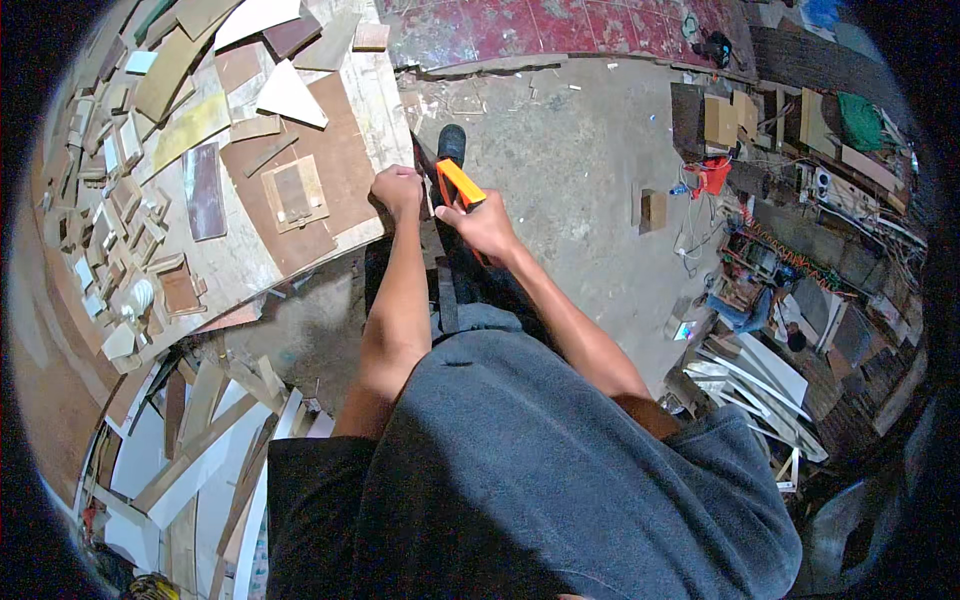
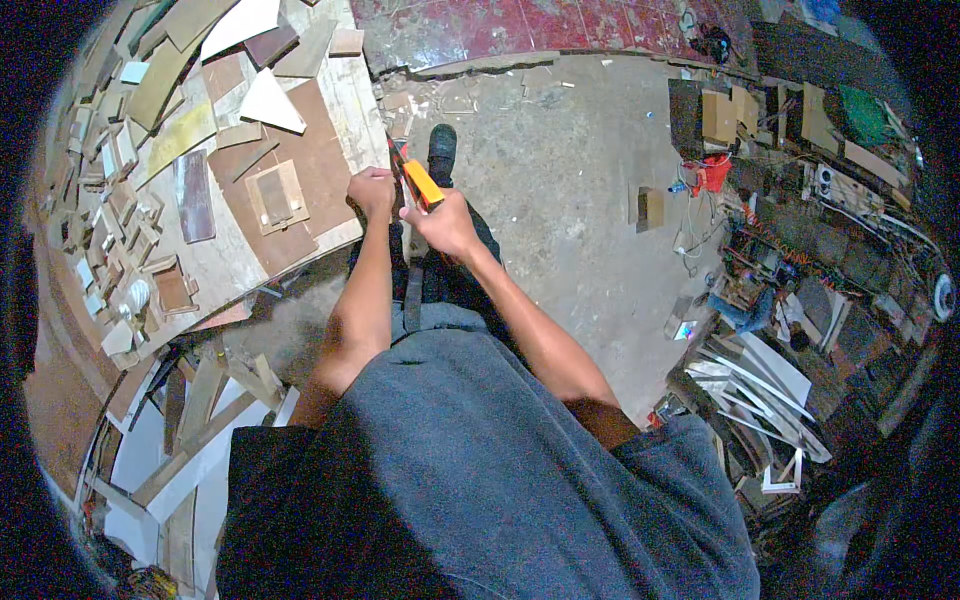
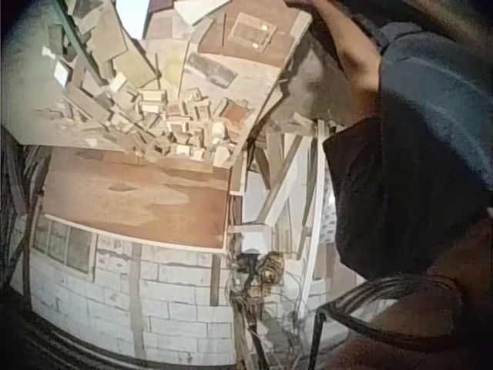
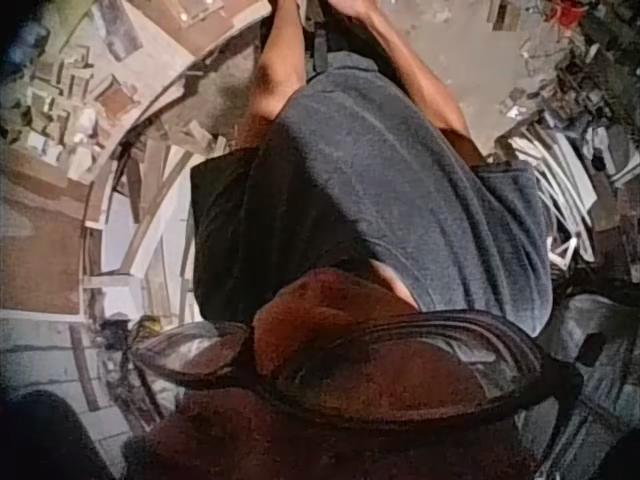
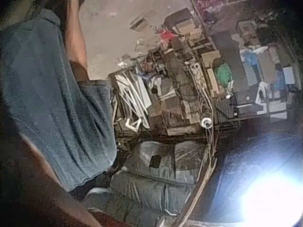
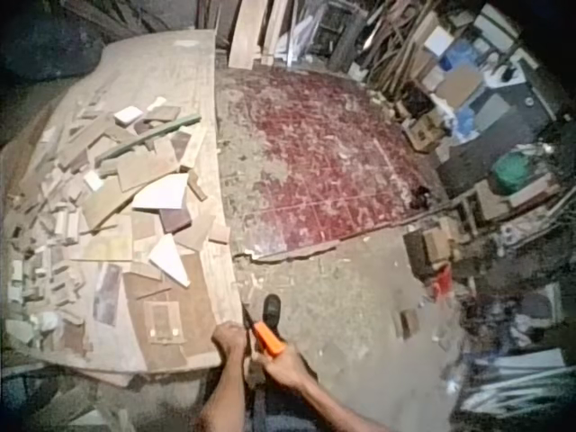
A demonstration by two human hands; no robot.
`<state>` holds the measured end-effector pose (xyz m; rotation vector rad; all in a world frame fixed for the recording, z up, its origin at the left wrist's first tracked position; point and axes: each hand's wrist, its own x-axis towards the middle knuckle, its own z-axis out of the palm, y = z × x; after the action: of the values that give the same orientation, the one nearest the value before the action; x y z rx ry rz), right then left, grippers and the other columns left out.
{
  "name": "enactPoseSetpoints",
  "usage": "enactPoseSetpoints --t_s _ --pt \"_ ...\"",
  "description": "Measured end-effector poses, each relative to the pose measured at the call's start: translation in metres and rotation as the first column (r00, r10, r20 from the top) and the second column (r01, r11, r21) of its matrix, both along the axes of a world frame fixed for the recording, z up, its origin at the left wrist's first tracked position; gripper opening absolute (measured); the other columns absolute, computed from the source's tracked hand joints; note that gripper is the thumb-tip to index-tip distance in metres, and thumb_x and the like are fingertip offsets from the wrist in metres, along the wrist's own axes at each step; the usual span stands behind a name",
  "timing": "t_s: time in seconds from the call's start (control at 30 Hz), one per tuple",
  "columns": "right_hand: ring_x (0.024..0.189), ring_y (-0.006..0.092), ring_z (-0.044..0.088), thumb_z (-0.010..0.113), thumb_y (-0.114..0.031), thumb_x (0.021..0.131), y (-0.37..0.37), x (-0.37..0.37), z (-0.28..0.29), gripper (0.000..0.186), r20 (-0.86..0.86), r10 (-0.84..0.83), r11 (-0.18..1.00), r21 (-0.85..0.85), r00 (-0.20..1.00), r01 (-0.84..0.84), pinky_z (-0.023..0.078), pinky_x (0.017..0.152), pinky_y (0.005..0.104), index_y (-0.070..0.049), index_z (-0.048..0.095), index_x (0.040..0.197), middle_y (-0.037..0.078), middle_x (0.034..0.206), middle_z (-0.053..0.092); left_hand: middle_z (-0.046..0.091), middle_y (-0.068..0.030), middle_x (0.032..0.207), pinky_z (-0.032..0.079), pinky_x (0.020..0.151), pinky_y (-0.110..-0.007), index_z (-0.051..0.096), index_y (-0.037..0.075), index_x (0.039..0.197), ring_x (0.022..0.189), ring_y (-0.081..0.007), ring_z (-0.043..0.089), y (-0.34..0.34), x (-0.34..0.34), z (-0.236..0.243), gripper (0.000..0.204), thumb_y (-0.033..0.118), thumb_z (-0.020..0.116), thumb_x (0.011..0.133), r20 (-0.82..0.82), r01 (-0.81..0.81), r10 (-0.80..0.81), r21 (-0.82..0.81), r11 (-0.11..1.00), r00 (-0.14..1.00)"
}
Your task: Using a handsaw to cut small wooden pieces in a workshop environment.
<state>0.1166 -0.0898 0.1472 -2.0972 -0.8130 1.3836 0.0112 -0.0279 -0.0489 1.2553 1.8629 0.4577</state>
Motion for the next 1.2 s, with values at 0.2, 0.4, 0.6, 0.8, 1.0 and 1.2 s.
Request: enactPoseSetpoints --t_s 0.2,0.4,0.6,0.8,1.0,1.2 --pt "0.056 0.0103 0.046 0.076 -0.018 0.079 0.009 -0.003 0.004 0.032 -0.064 -0.039 0.999 0.010 0.997 0.039 0.041 0.054 0.0313 -0.001 0.051 0.068 0.000 0.059 0.050 0.070 -0.0147 0.071 0.053 0.064 -0.036 0.071 0.002 0.081 0.065 -0.0268 0.068 -0.008 0.002 0.010 0.008 0.001 0.070 0.074 0.062 0.055 -0.058 0.057 0.997 0.996" --pt "0.055 0.0087 0.044 0.077 -0.017 0.079 -0.002 -0.007 -0.001 0.033 -0.073 -0.091 0.994 0.059 0.993 0.095 0.040 0.053 0.0299 -0.003 0.050 0.066 -0.001 0.058 0.048 0.069 -0.0148 0.072 0.054 0.066 -0.038 0.072 0.003 0.084 0.067 -0.0290 0.068 -0.012 -0.003 0.000 0.009 0.003 0.071 0.075 0.081 0.075 -0.092 0.184 0.980 0.992" --pt "0.056 0.0105 0.047 0.076 -0.018 0.080 0.012 -0.010 0.001 0.029 -0.046 -0.032 0.999 0.014 0.998 0.033 0.041 0.053 0.0314 0.003 0.057 0.073 0.001 0.060 0.052 0.070 -0.0164 0.074 0.054 0.065 -0.038 0.073 0.003 0.080 0.068 -0.0293 0.069 -0.002 -0.003 -0.006 0.007 0.004 0.069 0.075 0.071 0.072 -0.078 0.084 0.994 0.994" --pt "0.057 0.0108 0.046 0.075 -0.019 0.081 0.021 -0.004 -0.006 0.029 -0.088 -0.030 0.999 -0.021 0.996 0.029 0.042 0.054 0.0319 0.004 0.058 0.078 0.002 0.062 0.053 0.068 -0.0184 0.069 0.052 0.060 -0.037 0.074 0.003 0.078 0.064 -0.0284 0.069 0.003 -0.003 -0.015 0.013 0.004 0.062 0.076 0.011 0.095 -0.096 0.102 0.990 0.995" --pt "0.060 0.0111 0.047 0.073 -0.020 0.081 0.023 0.013 -0.023 0.028 -0.083 -0.054 0.999 -0.002 0.995 0.054 0.044 0.056 0.0310 0.004 0.058 0.080 0.002 0.064 0.053 0.068 -0.0178 0.068 0.052 0.060 -0.038 0.074 0.005 0.076 0.064 -0.0294 0.068 0.000 0.013 0.001 0.011 0.005 0.063 0.074 0.037 0.126 -0.130 0.083 0.989 0.991" --pt "0.062 0.0103 0.048 0.074 -0.021 0.080 0.015 0.006 -0.040 0.028 -0.078 -0.038 0.998 0.054 0.996 0.042 0.045 0.058 0.0301 0.003 0.060 0.082 0.001 0.066 0.055 0.066 -0.0162 0.066 0.052 0.059 -0.038 0.072 0.006 0.069 0.062 -0.0300 0.067 -0.003 0.006 -0.023 0.007 0.006 0.066 0.072 0.048 0.056 -0.061 0.112 0.992 0.997"
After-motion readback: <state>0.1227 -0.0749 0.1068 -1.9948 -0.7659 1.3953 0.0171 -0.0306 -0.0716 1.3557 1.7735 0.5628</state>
